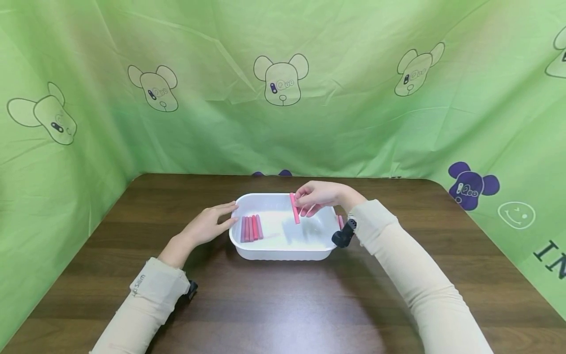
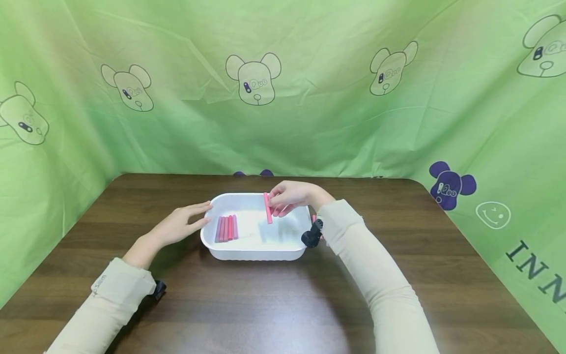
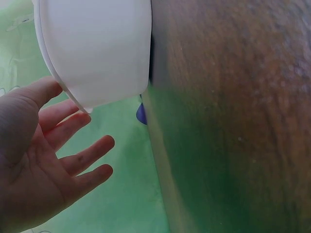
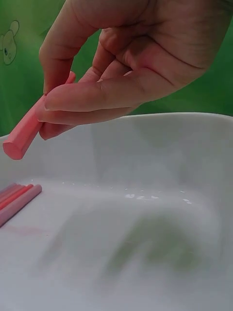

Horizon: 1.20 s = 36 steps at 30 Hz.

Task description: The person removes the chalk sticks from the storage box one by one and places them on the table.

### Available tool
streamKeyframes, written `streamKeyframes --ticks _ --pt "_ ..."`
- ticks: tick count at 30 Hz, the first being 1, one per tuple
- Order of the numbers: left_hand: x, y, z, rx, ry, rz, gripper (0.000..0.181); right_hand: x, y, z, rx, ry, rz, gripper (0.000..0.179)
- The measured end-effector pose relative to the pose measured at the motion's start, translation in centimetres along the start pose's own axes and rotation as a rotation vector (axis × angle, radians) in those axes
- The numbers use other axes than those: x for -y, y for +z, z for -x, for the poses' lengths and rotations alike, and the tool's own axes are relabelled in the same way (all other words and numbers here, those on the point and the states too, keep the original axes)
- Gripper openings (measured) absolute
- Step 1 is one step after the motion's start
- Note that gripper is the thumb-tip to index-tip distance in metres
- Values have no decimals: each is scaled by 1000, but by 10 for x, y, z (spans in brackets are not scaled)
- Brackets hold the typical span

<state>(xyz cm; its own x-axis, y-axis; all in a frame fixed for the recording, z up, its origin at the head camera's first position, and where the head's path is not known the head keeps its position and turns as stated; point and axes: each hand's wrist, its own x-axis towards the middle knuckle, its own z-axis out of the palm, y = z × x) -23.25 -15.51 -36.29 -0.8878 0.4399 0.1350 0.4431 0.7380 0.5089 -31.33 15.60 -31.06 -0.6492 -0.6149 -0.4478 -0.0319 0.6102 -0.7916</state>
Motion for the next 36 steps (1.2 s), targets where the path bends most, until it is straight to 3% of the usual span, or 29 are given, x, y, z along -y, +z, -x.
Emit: streamKeyframes --ticks 16,36 --pt "2 2 -1 4 -11 3 48 -17 -6 22 -45 -13 -59 20" --pt "1 1 -1 4 -12 0 48 -42 -17 43 -89 -33 -86 30"
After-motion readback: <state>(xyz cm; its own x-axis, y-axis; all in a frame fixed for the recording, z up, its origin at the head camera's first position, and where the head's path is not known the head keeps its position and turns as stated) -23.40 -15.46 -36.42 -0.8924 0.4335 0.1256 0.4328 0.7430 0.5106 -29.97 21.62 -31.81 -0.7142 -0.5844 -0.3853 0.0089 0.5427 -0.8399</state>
